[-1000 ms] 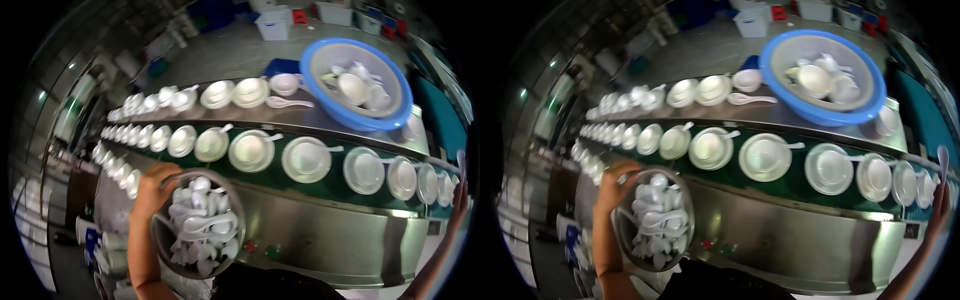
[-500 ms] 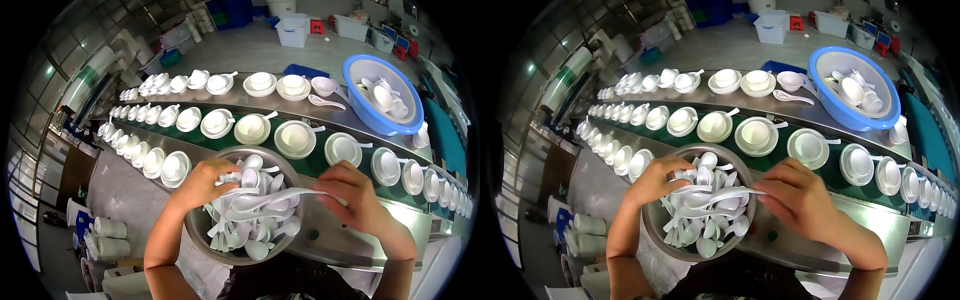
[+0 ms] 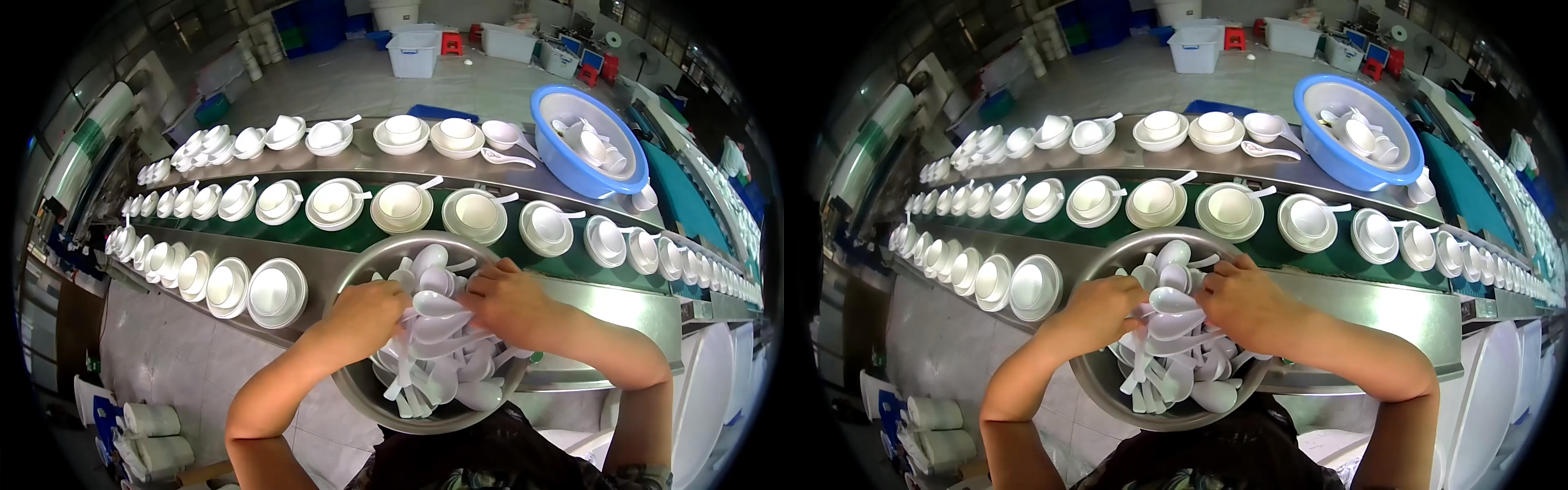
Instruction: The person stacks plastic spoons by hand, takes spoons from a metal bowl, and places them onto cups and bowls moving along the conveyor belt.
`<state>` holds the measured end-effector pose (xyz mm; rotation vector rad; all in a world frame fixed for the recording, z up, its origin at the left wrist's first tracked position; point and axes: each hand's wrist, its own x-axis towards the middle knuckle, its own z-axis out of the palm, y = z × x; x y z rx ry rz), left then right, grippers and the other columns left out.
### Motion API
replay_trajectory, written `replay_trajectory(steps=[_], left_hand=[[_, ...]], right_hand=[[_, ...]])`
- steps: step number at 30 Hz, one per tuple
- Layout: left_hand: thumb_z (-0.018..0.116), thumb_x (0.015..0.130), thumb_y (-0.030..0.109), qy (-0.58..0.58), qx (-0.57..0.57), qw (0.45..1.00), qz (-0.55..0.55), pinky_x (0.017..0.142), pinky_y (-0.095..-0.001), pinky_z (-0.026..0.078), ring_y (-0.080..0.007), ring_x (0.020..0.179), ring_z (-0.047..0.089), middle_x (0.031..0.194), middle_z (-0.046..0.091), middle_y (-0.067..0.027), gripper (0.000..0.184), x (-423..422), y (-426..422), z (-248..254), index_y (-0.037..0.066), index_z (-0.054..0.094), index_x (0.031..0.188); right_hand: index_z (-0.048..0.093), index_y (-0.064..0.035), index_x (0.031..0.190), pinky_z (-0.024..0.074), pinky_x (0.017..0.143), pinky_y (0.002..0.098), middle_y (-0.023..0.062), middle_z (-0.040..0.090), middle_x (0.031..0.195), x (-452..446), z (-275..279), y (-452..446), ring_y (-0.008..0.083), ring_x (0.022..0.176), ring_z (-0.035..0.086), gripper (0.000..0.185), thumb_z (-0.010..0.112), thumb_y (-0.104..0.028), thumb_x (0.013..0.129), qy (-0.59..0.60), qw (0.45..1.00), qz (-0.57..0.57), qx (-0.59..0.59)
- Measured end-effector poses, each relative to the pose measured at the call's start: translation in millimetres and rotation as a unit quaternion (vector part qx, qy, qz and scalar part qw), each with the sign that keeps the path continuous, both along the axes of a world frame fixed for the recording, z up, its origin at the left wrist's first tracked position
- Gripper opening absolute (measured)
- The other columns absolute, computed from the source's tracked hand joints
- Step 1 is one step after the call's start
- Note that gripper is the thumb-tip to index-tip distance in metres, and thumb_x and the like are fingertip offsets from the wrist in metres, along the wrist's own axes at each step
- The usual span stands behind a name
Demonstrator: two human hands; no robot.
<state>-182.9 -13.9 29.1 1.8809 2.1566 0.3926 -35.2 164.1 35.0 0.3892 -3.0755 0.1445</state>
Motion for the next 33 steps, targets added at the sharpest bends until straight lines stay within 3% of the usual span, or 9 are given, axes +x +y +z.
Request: replay_trajectory(steps=[3,7,9,12,17,20,25,30,33], left_hand=[[0.066,0.065,0.01,0.034,-0.054,0.998,0.005,0.067,-0.0368,0.044,-0.0262,0.08,0.054,0.083,0.055,-0.007,0.021,-4,4,6,0.005,0.058,0.084],[0.065,0.066,0.008,-0.029,0.074,0.996,0.037,0.064,-0.0373,0.044,-0.0274,0.075,0.054,0.081,0.056,-0.0074,0.016,-15,7,14,0.004,0.055,0.079],[0.065,0.067,0.006,-0.137,0.073,0.987,0.047,0.07,-0.0378,0.044,-0.0275,0.083,0.054,0.084,0.056,-0.0064,0.019,-18,17,14,0.005,0.055,0.083],[0.067,0.065,0.006,-0.086,0.168,0.982,-0.029,0.074,-0.0377,0.043,-0.027,0.089,0.053,0.085,0.057,-0.0056,0.027,-5,43,6,0.007,0.057,0.091],[0.069,0.061,0.012,0.028,-0.049,0.992,-0.11,0.071,-0.0376,0.045,-0.0281,0.084,0.056,0.088,0.059,-0.0072,0.035,0,64,11,0.012,0.062,0.095],[0.068,0.062,0.016,0.005,-0.021,0.996,-0.084,0.069,-0.0381,0.045,-0.0291,0.08,0.057,0.084,0.058,-0.0095,0.032,-12,55,9,0.011,0.062,0.093],[0.063,0.07,0.02,0.052,-0.016,0.998,0.02,0.067,-0.0385,0.044,-0.03,0.078,0.057,0.083,0.058,-0.0114,0.023,-19,32,8,0.008,0.061,0.089],[0.066,0.068,0.017,-0.03,0.022,0.994,0.1,0.069,-0.0378,0.043,-0.0322,0.081,0.054,0.091,0.056,-0.0133,0.031,-16,16,12,0.006,0.057,0.096],[0.069,0.065,0.013,0.007,0.089,0.996,0.004,0.077,-0.0374,0.044,-0.0295,0.099,0.049,0.106,0.05,-0.0115,0.046,-3,-13,40,0.008,0.051,0.107]], right_hand=[[0.057,-0.0029,0.088,0.0441,0.071,0.0341,0.0081,0.056,0.087,4,2,-7,0.0232,0.087,0.05,0.024,0.061,-0.008,0.065,-0.019,0.999,-0.026,0.009],[0.056,-0.0021,0.086,0.047,0.064,0.0331,0.0098,0.055,0.088,34,19,0,0.0252,0.083,0.053,0.023,0.059,-0.004,0.064,0.082,0.993,-0.083,0.003],[0.051,-0.0004,0.092,0.0469,0.06,0.0355,0.0149,0.056,0.086,50,23,6,0.0307,0.076,0.056,0.024,0.057,-0.001,0.069,0.116,0.969,-0.195,-0.097],[0.046,0.0009,0.099,0.0451,0.057,0.0397,0.0197,0.057,0.083,67,12,8,0.0365,0.069,0.056,0.024,0.055,-0.002,0.077,0.101,0.926,-0.281,-0.23],[0.046,-0.0002,0.1,0.0438,0.053,0.0383,0.0182,0.058,0.068,84,-1,-5,0.0364,0.063,0.057,0.027,0.06,-0.011,0.079,0.101,0.898,-0.32,-0.284],[0.048,-0.0003,0.1,0.0438,0.051,0.0388,0.0166,0.058,0.065,81,8,-17,0.0338,0.057,0.057,0.032,0.064,-0.014,0.076,0.058,0.889,-0.266,-0.369],[0.05,-0.0022,0.105,0.0432,0.043,0.0351,0.0113,0.056,0.053,71,21,-51,0.0277,0.048,0.057,0.055,0.064,-0.042,0.071,-0.03,0.978,-0.169,-0.116],[0.05,-0.0038,0.103,0.0434,0.043,0.0368,0.0097,0.058,0.058,59,17,-49,0.0272,0.052,0.058,0.045,0.064,-0.032,0.07,-0.068,0.975,-0.202,-0.064],[0.052,-0.0088,0.103,0.0444,0.047,0.0372,0.0098,0.06,0.067,50,-1,-30,0.0273,0.058,0.059,0.043,0.065,-0.018,0.063,0.021,0.982,-0.168,-0.083]])
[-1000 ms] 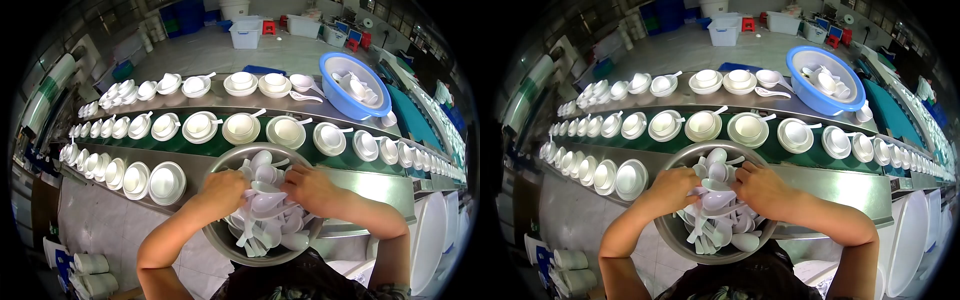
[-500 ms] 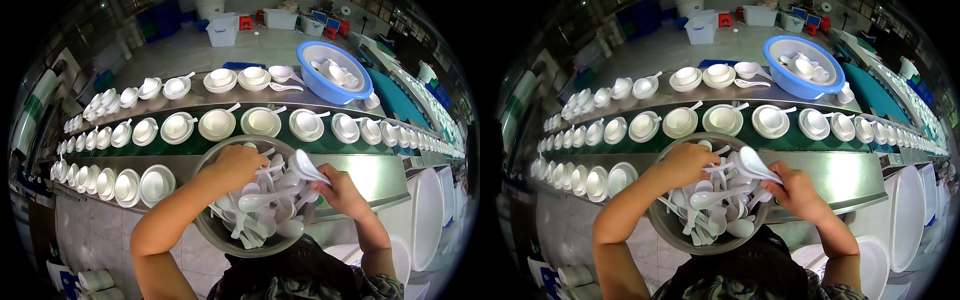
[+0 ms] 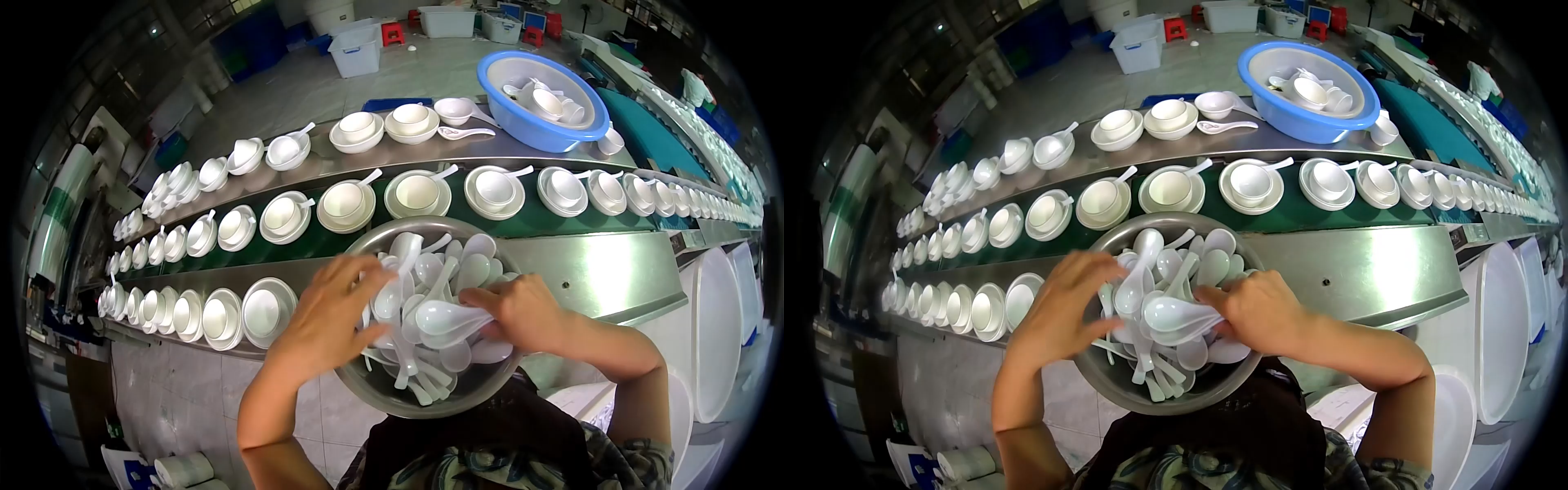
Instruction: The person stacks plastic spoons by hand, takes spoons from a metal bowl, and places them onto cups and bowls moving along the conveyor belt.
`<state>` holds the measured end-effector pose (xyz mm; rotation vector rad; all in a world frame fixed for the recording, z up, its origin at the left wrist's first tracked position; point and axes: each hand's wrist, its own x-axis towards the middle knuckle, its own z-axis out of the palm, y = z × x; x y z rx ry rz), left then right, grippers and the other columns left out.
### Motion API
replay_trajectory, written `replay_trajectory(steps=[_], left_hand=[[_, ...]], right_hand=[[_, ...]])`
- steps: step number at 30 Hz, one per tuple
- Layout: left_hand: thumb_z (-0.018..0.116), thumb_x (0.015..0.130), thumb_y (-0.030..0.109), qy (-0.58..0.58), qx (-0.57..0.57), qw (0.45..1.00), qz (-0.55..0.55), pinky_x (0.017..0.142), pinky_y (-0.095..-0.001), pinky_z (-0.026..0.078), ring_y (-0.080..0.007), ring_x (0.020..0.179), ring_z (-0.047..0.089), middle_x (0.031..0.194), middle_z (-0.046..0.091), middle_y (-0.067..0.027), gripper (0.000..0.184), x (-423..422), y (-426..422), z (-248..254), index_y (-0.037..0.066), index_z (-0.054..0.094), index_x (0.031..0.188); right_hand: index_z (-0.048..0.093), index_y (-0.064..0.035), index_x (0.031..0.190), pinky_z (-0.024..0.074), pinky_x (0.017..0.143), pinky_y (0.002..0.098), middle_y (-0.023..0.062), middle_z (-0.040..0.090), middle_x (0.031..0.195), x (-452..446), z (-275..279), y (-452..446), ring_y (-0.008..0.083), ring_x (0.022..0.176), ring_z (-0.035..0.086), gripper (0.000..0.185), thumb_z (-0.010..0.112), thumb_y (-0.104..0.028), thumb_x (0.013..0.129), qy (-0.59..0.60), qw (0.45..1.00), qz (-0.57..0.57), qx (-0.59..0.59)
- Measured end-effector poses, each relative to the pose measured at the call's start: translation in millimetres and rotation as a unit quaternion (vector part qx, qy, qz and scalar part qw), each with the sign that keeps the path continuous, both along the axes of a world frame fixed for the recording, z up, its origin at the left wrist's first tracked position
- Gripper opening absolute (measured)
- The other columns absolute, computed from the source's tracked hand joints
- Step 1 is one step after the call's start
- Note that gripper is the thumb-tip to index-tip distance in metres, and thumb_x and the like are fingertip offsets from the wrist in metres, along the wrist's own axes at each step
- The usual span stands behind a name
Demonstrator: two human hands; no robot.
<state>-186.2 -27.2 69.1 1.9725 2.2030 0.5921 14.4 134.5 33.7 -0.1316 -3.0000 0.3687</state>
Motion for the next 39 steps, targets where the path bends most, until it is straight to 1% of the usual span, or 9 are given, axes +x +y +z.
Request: replay_trajectory(steps=[2,9,15,21,25,30,32,35,39], left_hand=[[0.072,0.059,0.011,-0.05,-0.057,0.976,-0.206,0.084,-0.0377,0.04,-0.0278,0.11,0.041,0.114,0.045,-0.0101,0.059,4,-12,4,0.011,0.048,0.113],[0.07,0.053,0.012,0.093,-0.099,0.926,-0.354,0.086,-0.0445,0.035,-0.0281,0.112,0.038,0.119,0.04,-0.0116,0.065,31,17,-36,0.022,0.049,0.114],[0.064,0.064,0.023,0.221,0.107,0.907,-0.342,0.042,-0.0224,0.045,-0.0159,0.078,0.056,0.105,0.05,-0.0068,0.039,58,23,-66,0.012,0.052,0.1],[0.068,0.062,0.013,-0.088,0.076,0.946,-0.303,0.044,-0.0262,0.044,-0.0143,0.06,0.055,0.077,0.057,-0.006,0.027,49,39,-50,0.006,0.054,0.084],[0.065,0.072,0.009,-0.307,0.027,0.95,-0.042,0.048,-0.0216,0.039,-0.0062,0.052,0.048,0.058,0.052,-0.0015,0.015,37,55,-21,0.003,0.053,0.075],[0.067,0.071,0.012,-0.293,0.066,0.953,0.048,0.049,-0.0237,0.039,-0.0081,0.052,0.048,0.058,0.053,-0.002,0.018,9,97,-25,0.002,0.052,0.076],[0.069,0.068,0.017,-0.07,0.012,0.994,0.082,0.053,-0.0283,0.042,-0.0168,0.058,0.056,0.07,0.057,-0.0067,0.024,6,103,-28,0.002,0.054,0.079],[0.073,0.064,0.026,-0.002,0.105,0.992,0.072,0.059,-0.0329,0.045,-0.0236,0.073,0.059,0.088,0.057,-0.0099,0.034,5,90,-31,0.003,0.056,0.084],[0.074,0.057,0.034,0.098,0.178,0.971,-0.124,0.065,-0.0313,0.048,-0.026,0.093,0.052,0.101,0.051,-0.0096,0.059,37,64,-5,0.003,0.051,0.101]], right_hand=[[0.053,-0.0093,0.103,0.0444,0.048,0.0375,0.0095,0.06,0.067,-6,-2,10,0.0281,0.057,0.058,0.042,0.065,-0.016,0.064,0.041,0.999,-0.023,-0.014],[0.052,-0.0092,0.111,0.045,0.049,0.0364,0.0136,0.061,0.072,0,-3,18,0.0295,0.058,0.059,0.049,0.065,-0.008,0.064,0.162,0.98,-0.082,-0.079],[0.054,-0.0017,0.105,0.0478,0.057,0.0313,0.0181,0.061,0.078,15,-20,14,0.0307,0.066,0.061,0.04,0.062,0.001,0.067,0.227,0.933,-0.16,-0.228],[0.057,0.001,0.097,0.0474,0.059,0.0298,0.0176,0.061,0.078,21,-30,18,0.0292,0.066,0.061,0.031,0.06,0.004,0.067,0.238,0.915,-0.184,-0.268],[0.057,0.0015,0.095,0.0469,0.058,0.0295,0.017,0.061,0.076,23,-29,20,0.0275,0.064,0.061,0.027,0.06,0.004,0.068,0.251,0.908,-0.169,-0.29],[0.058,0.0018,0.094,0.0464,0.057,0.0294,0.0167,0.061,0.075,27,-23,24,0.0278,0.062,0.06,0.026,0.061,0.002,0.068,0.219,0.896,-0.191,-0.336],[0.059,0.0013,0.092,0.0462,0.057,0.0289,0.0161,0.061,0.075,32,-15,27,0.0289,0.062,0.059,0.026,0.063,0.001,0.067,0.209,0.918,-0.176,-0.289],[0.06,0.0008,0.092,0.0461,0.057,0.0284,0.0161,0.061,0.075,44,-6,36,0.03,0.063,0.059,0.027,0.064,0.001,0.066,0.182,0.942,-0.167,-0.225],[0.06,0.0009,0.094,0.0463,0.058,0.0286,0.0168,0.061,0.078,62,14,43,0.0289,0.066,0.06,0.03,0.064,0.002,0.065,0.171,0.935,-0.207,-0.232]])
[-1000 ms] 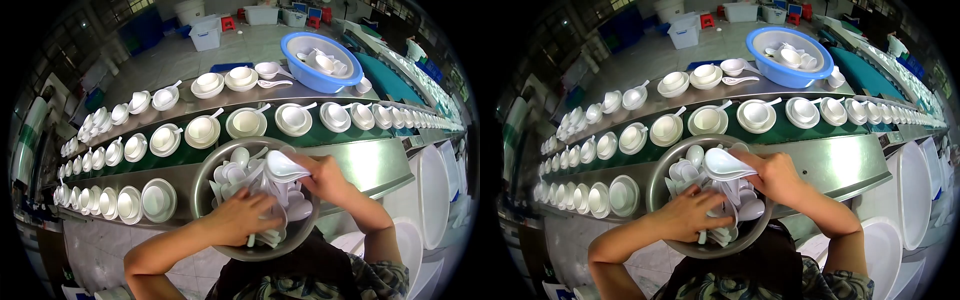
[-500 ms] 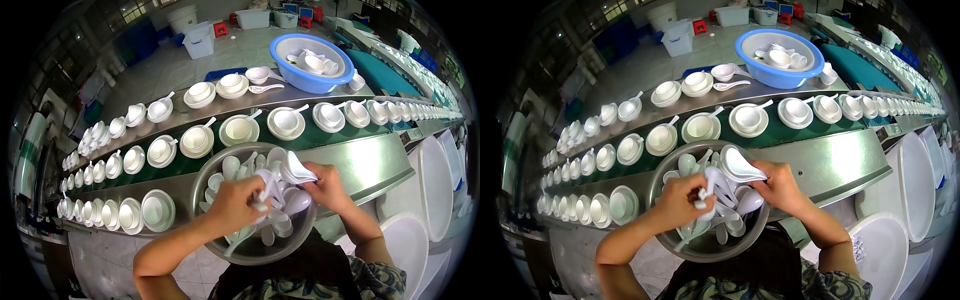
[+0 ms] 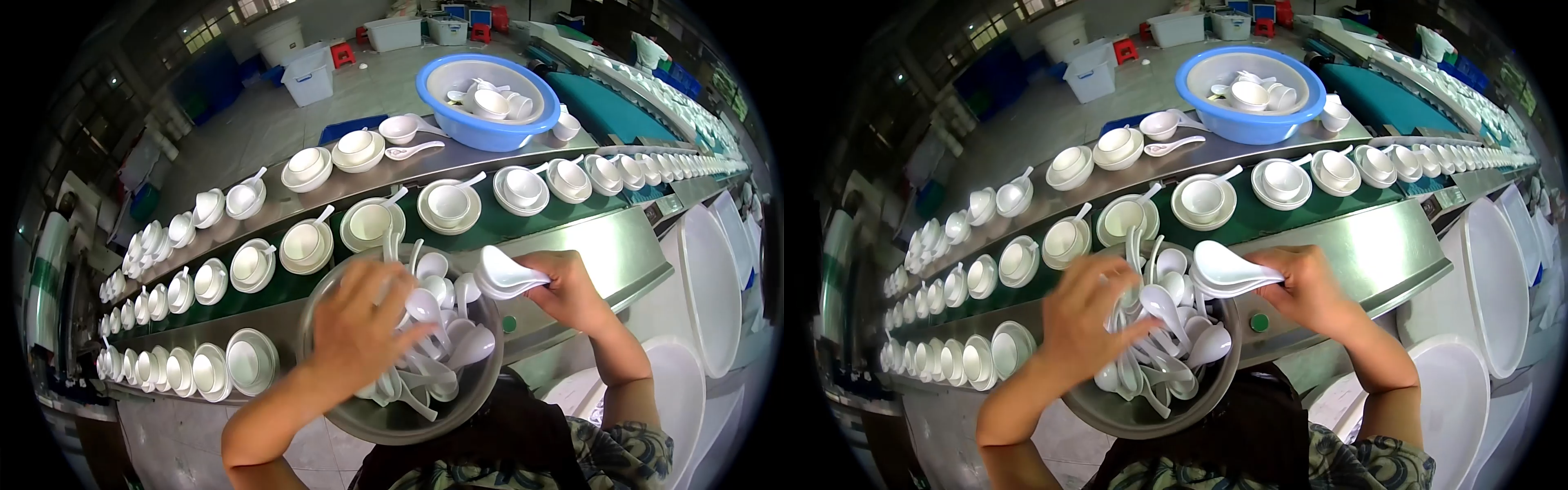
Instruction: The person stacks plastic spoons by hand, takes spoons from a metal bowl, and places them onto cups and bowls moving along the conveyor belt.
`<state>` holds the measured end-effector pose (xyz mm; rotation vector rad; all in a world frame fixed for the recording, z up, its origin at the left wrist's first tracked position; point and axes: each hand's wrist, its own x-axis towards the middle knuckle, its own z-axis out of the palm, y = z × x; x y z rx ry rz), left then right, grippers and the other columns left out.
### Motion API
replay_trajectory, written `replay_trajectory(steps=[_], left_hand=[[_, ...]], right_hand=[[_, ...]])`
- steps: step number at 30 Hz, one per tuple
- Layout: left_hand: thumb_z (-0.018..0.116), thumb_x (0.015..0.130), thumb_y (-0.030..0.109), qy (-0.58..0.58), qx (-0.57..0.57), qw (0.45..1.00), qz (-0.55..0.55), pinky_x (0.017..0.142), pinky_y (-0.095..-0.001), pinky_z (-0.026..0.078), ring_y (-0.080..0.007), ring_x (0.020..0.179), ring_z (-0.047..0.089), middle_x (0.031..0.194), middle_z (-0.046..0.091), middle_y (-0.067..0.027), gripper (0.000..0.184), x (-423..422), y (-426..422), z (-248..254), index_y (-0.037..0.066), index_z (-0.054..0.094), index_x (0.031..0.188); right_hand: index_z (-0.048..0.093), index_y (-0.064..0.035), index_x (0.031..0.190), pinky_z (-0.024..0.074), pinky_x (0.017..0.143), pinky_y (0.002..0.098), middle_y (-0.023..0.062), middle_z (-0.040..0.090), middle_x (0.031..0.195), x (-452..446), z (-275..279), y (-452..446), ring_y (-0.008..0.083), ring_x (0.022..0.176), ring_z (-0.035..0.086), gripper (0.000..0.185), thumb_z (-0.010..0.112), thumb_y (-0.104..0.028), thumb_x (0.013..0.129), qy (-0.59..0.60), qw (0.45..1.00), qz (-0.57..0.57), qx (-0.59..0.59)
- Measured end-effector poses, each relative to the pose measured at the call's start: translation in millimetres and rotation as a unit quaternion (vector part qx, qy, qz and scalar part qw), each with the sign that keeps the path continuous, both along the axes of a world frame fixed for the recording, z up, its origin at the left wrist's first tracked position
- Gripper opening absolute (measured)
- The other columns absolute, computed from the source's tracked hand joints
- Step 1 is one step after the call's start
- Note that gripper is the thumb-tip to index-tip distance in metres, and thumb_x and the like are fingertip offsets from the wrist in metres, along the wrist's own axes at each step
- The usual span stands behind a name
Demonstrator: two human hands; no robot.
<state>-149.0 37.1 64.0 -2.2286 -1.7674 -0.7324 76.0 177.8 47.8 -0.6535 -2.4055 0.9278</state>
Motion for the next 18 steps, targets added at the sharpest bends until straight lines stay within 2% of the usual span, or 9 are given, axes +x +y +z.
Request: replay_trajectory(steps=[2,5,7,11,13,14,16,17,18], left_hand=[[0.075,0.054,0.034,-0.061,-0.074,0.991,-0.095,0.062,-0.0271,0.048,-0.0229,0.091,0.052,0.097,0.051,-0.0094,0.059,29,2,-4,0.002,0.052,0.099],[0.074,0.057,0.031,0.017,-0.132,0.987,-0.096,0.061,-0.03,0.048,-0.0229,0.088,0.052,0.098,0.051,-0.0101,0.056,58,16,-27,-0.001,0.05,0.096],[0.072,0.059,0.024,0.089,-0.234,0.967,-0.05,0.061,-0.0309,0.049,-0.0239,0.088,0.053,0.095,0.053,-0.0107,0.047,67,25,-45,0.0,0.049,0.091],[0.07,0.061,0.019,0.044,-0.269,0.959,-0.079,0.06,-0.0349,0.048,-0.0267,0.084,0.056,0.084,0.057,-0.0115,0.041,60,19,-35,0.002,0.048,0.091],[0.07,0.062,0.019,-0.086,-0.282,0.954,-0.047,0.059,-0.0369,0.048,-0.027,0.072,0.059,0.076,0.058,-0.0123,0.037,50,14,-24,0.004,0.048,0.088],[0.07,0.062,0.019,-0.08,-0.284,0.954,-0.044,0.059,-0.0369,0.048,-0.027,0.072,0.059,0.076,0.058,-0.0123,0.037,43,12,-22,0.004,0.048,0.088],[0.071,0.064,0.02,-0.204,-0.17,0.964,0.009,0.057,-0.0357,0.048,-0.0271,0.065,0.061,0.07,0.059,-0.0124,0.035,28,6,-18,0.005,0.049,0.086],[0.074,0.063,0.019,-0.258,-0.165,0.951,0.049,0.056,-0.0319,0.049,-0.024,0.066,0.063,0.071,0.061,-0.011,0.036,23,1,-10,0.005,0.049,0.086],[0.074,0.063,0.014,-0.334,-0.189,0.918,0.095,0.057,-0.026,0.048,-0.0154,0.067,0.062,0.074,0.062,-0.0086,0.035,16,-4,-7,0.005,0.049,0.085]], right_hand=[[0.059,0.0014,0.095,0.0463,0.059,0.0288,0.0173,0.061,0.08,3,8,3,0.027,0.069,0.062,0.032,0.064,0.003,0.064,0.032,0.999,0.0,-0.012],[0.059,0.0021,0.095,0.0462,0.06,0.0285,0.0167,0.062,0.081,1,11,1,0.025,0.07,0.062,0.032,0.064,0.004,0.063,0.025,0.999,-0.006,-0.03],[0.059,0.0024,0.094,0.0461,0.06,0.0282,0.0161,0.062,0.081,-1,8,-1,0.0252,0.069,0.062,0.031,0.063,0.004,0.063,0.027,0.999,-0.009,-0.031],[0.06,0.0017,0.092,0.0464,0.06,0.0287,0.016,0.062,0.082,-2,2,-3,0.0265,0.069,0.062,0.03,0.064,0.004,0.062,0.025,0.998,0.002,-0.05],[0.06,0.0015,0.092,0.0466,0.06,0.0289,0.0159,0.062,0.082,-5,4,-2,0.0269,0.069,0.062,0.03,0.063,0.005,0.063,0.037,0.998,0.019,-0.038],[0.06,0.0014,0.092,0.0469,0.061,0.0291,0.0158,0.062,0.082,-6,4,-2,0.0274,0.07,0.062,0.029,0.063,0.005,0.063,0.045,0.998,0.033,-0.027],[0.06,0.001,0.091,0.0472,0.06,0.0295,0.0153,0.062,0.082,-12,7,-1,0.028,0.07,0.061,0.029,0.063,0.004,0.062,0.048,0.997,0.053,-0.025],[0.06,0.0006,0.09,0.0475,0.06,0.03,0.0148,0.062,0.082,-16,9,1,0.0287,0.071,0.061,0.028,0.063,0.003,0.062,0.046,0.996,0.073,-0.018],[0.06,0.0006,0.09,0.0475,0.06,0.03,0.0148,0.062,0.082,-20,9,3,0.0287,0.071,0.061,0.028,0.063,0.003,0.062,0.049,0.996,0.075,-0.018]])
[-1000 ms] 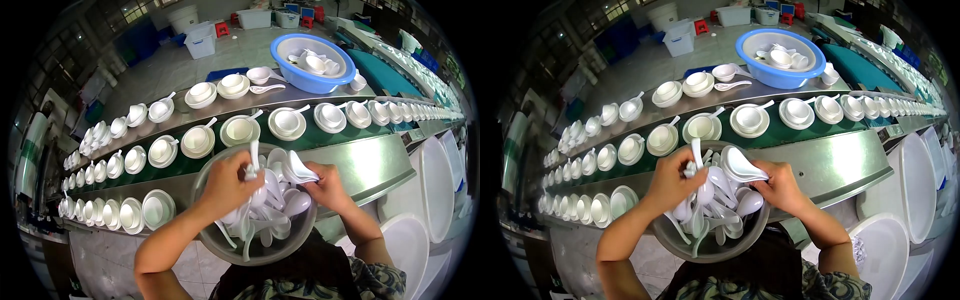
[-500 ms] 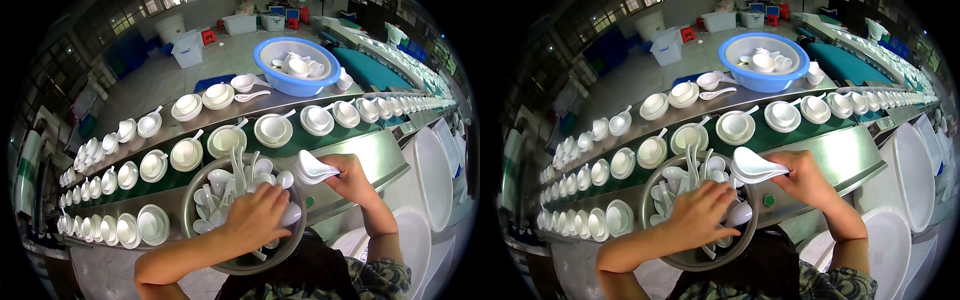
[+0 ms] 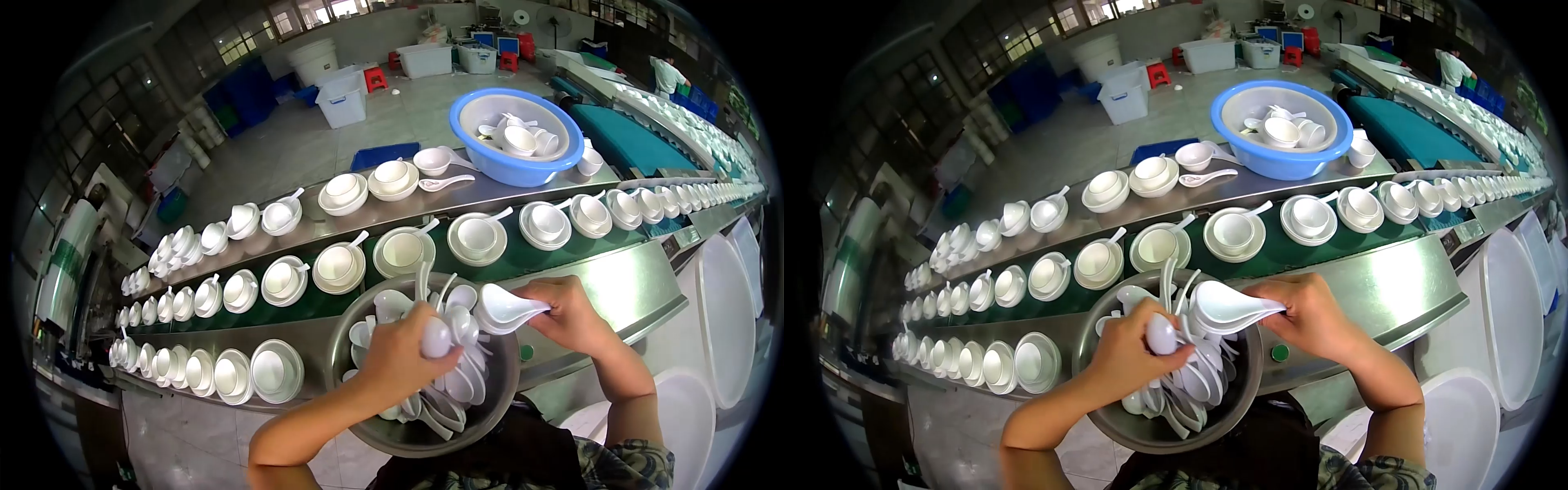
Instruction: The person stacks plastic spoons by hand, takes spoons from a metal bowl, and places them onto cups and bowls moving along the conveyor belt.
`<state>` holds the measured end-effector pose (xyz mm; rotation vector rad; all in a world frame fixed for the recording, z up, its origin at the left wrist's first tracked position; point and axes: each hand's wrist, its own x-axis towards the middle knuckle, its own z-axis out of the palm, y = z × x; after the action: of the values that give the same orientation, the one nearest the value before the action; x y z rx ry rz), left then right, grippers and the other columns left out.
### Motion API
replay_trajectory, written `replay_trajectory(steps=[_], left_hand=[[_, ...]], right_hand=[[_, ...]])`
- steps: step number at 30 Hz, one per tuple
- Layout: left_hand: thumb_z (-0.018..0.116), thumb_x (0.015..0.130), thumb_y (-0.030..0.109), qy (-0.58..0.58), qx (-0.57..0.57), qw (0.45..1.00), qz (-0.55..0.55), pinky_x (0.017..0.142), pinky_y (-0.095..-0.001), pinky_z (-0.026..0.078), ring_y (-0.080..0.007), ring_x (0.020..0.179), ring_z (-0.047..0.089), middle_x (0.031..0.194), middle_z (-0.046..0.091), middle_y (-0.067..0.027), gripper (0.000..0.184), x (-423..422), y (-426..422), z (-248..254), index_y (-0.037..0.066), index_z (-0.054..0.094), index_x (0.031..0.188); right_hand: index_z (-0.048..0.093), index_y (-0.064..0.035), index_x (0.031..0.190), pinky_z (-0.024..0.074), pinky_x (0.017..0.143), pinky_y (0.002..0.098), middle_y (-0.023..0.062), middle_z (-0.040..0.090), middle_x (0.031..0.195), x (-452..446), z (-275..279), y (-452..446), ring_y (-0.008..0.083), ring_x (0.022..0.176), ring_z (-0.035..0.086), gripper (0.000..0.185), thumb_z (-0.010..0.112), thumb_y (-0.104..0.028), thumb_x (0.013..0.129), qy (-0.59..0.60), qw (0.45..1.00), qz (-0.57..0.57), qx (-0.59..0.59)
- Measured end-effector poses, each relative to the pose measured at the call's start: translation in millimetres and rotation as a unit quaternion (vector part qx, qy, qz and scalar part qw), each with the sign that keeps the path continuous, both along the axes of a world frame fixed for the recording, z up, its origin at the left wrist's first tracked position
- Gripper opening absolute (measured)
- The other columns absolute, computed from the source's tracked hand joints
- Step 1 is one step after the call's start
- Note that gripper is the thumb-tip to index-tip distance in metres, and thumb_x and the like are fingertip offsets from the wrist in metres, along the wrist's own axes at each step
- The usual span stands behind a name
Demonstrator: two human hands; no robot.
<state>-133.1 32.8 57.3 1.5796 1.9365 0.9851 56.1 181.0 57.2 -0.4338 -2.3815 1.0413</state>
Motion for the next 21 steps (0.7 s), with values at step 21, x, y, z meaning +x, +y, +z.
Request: replay_trajectory(steps=[21], left_hand=[[0.065,0.073,0.003,-0.102,0.172,0.966,0.166,0.057,-0.0224,0.047,-0.013,0.079,0.062,0.094,0.059,-0.0065,0.032,-42,-59,6,0.005,0.05,0.101]], right_hand=[[0.061,-0.007,0.09,0.0442,0.044,0.0315,0.0041,0.051,0.071,-47,3,-11,0.02,0.058,0.057,0.036,0.06,-0.006,0.054,-0.04,0.915,0.128,0.381]])
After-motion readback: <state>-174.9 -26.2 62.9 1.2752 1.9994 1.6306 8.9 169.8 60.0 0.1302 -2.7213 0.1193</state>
